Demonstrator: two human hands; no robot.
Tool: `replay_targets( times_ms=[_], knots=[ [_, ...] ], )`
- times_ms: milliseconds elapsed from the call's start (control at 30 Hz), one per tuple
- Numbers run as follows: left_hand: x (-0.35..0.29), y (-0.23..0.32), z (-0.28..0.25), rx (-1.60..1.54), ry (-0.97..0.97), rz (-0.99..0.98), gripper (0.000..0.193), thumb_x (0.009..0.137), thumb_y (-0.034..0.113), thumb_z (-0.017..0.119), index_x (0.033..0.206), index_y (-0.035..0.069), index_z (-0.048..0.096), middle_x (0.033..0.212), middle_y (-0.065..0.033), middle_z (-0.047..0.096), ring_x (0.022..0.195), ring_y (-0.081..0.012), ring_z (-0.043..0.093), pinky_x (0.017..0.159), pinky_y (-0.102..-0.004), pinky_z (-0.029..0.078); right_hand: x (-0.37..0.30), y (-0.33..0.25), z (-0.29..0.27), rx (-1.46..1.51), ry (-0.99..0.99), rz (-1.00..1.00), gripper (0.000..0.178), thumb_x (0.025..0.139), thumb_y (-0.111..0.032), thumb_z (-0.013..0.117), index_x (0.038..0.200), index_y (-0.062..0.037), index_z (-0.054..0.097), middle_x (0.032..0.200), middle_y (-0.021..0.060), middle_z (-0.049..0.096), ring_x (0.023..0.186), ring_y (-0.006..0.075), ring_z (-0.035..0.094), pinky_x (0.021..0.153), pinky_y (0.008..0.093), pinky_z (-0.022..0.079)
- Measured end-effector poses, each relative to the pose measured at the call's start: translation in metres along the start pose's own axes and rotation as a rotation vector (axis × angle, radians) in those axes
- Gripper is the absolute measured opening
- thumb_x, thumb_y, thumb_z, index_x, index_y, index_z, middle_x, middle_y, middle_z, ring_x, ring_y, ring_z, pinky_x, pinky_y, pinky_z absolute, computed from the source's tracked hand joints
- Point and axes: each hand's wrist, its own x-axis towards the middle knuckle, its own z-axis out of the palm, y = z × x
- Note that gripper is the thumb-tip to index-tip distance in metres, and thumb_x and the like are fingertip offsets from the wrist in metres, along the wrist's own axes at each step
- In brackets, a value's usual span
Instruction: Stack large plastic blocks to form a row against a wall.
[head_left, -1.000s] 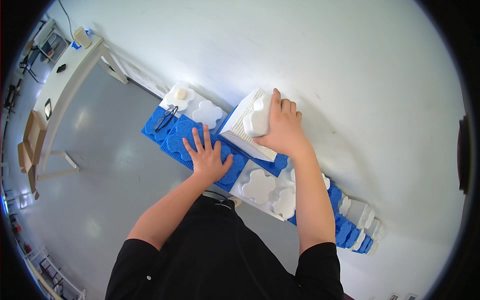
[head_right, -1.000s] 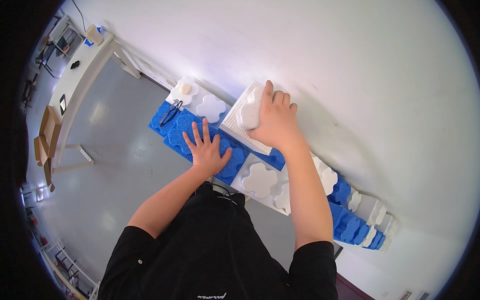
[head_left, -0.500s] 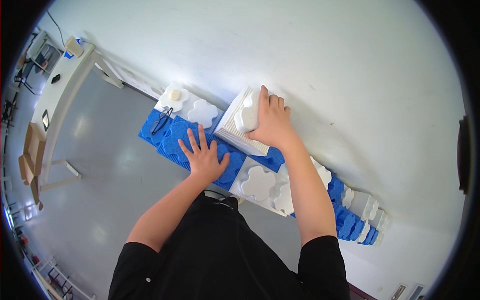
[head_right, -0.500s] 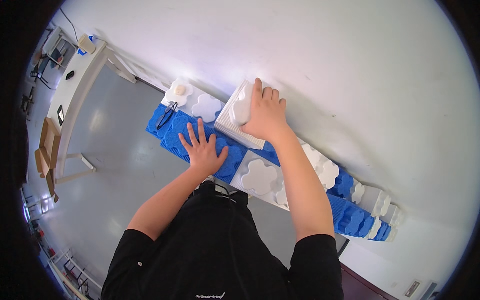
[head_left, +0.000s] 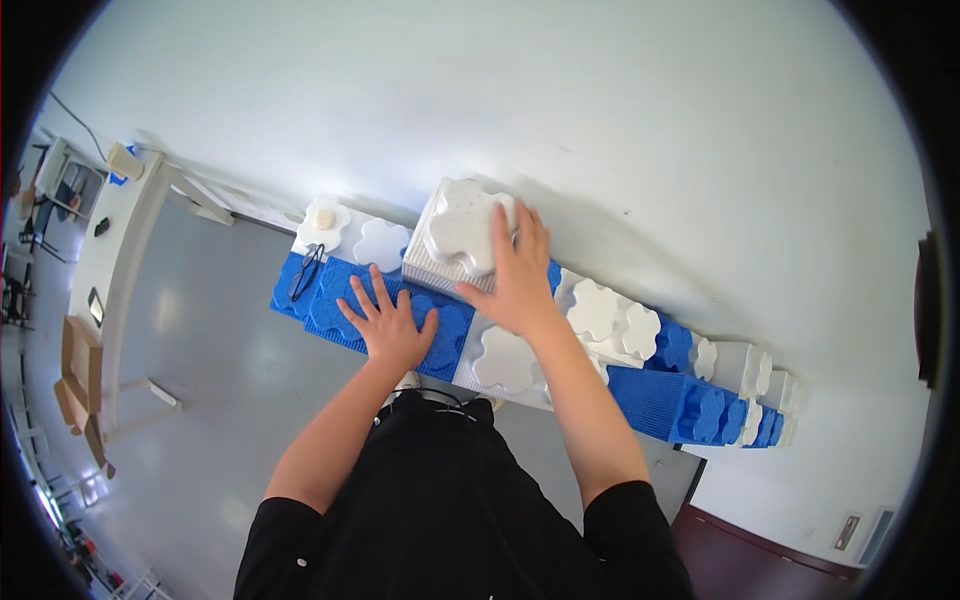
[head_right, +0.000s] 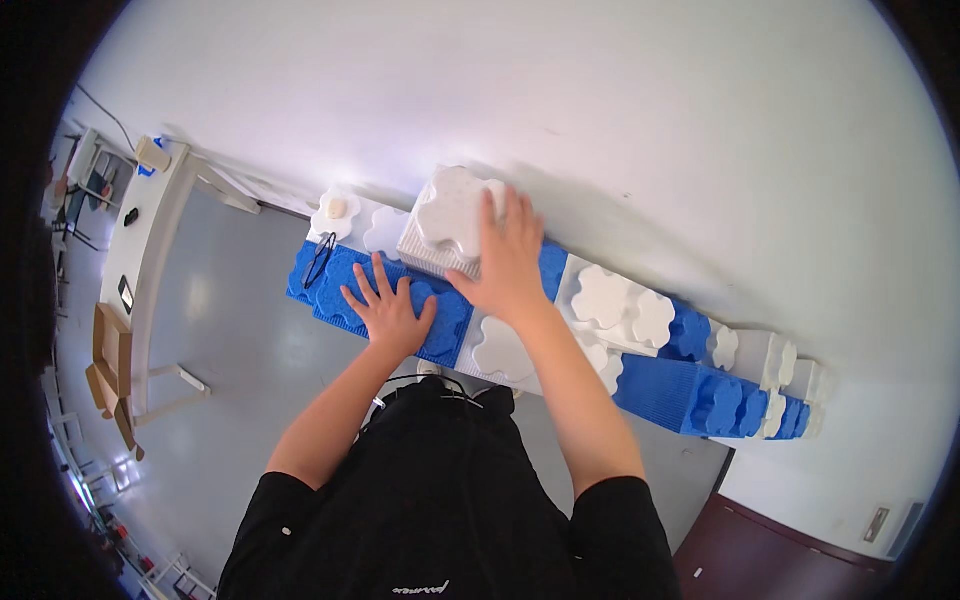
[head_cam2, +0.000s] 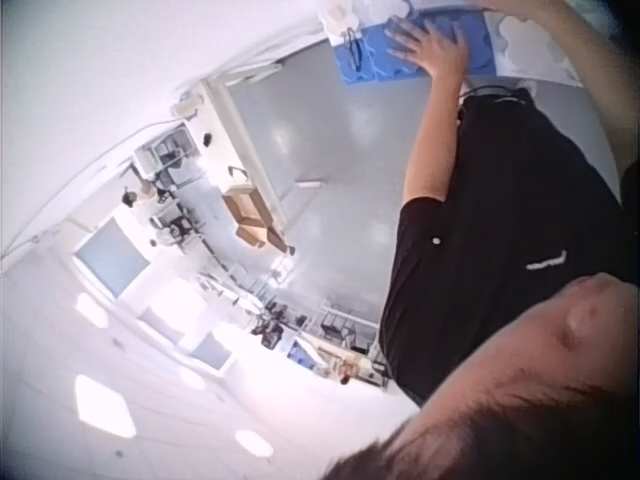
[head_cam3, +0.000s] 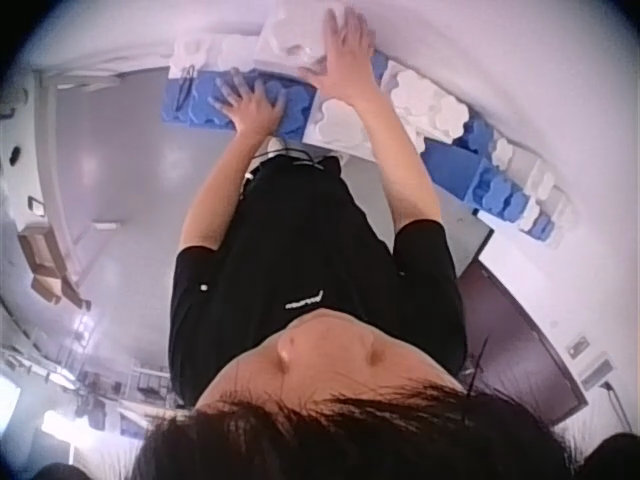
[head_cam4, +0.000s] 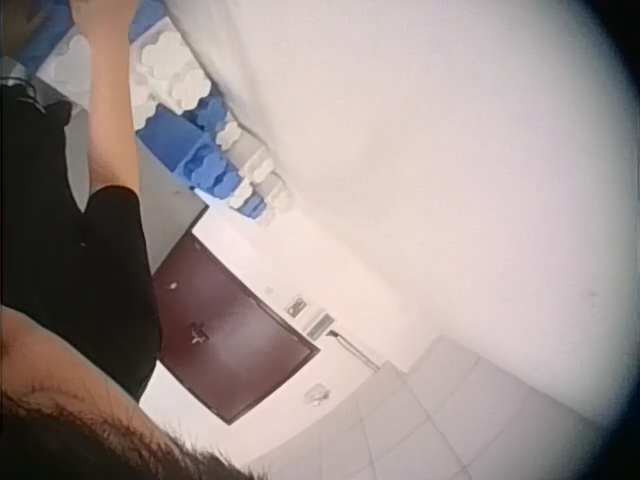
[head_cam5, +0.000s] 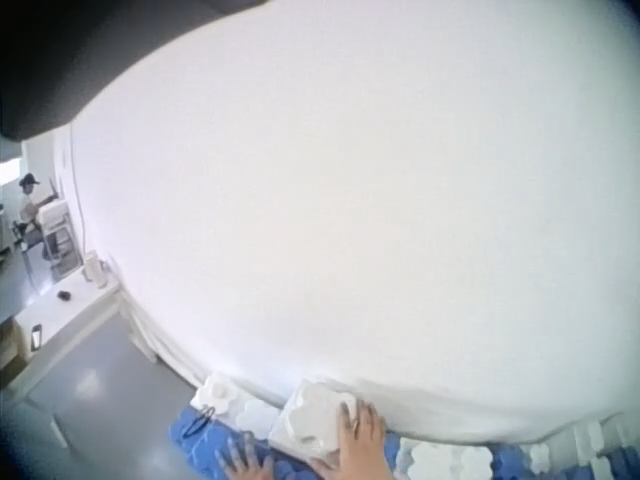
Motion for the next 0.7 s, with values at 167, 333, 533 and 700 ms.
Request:
replay_targets(
  times_ms=[167,333,533,700],
  knots=[
    [0.002,-0.006,-0.01,-0.06,-0.104,-0.074,0.079,0.089,0.052,0.068,0.152,0.007,0.05,0.173,-0.0295,0.013,0.157,-0.0597,-0.001,0.116,-0.081,-0.008,-0.135,0.068,0.041,0.017,-0.01,0.439,0.104,0.086,-0.048,0.078,0.166,-0.0052,0.026,0.165,0.0366,0.022,0.152,0.0601,0.018,0.12,0.0761,0.01],
    [0.058,-0.009,-0.058,-0.477,-0.262,-0.318,0.083,0.086,0.023,0.065,0.161,0.007,0.034,0.162,-0.0251,0.04,0.152,-0.0516,0.032,0.12,-0.0735,0.02,-0.187,0.086,0.053,-0.024,-0.042,0.682,0.093,0.091,-0.052,0.07,0.165,-0.0106,0.033,0.167,0.0338,0.023,0.153,0.061,0.015,0.119,0.0789,0.009],
    [0.133,0.058,-0.149,-0.024,-0.199,0.737,0.092,0.082,0.02,0.071,0.165,0.021,0.032,0.161,-0.0208,0.042,0.154,-0.0415,0.033,0.12,-0.0588,0.035,-0.141,0.045,0.081,-0.112,0.016,0.467,0.083,0.094,-0.047,0.065,0.164,-0.0122,0.037,0.169,0.0292,0.025,0.154,0.0593,0.016,0.118,0.08,0.009],
    [0.158,0.1,-0.163,0.341,-0.432,0.823,0.111,0.07,0.02,0.086,0.165,0.034,0.032,0.159,-0.0214,0.044,0.153,-0.0421,0.034,0.115,-0.0618,0.039,-0.123,0.034,0.099,-0.038,0.052,0.415,0.079,0.096,-0.043,0.062,0.163,-0.0112,0.037,0.172,0.0257,0.023,0.157,0.0549,0.017,0.121,0.0766,0.011]
  ],
)
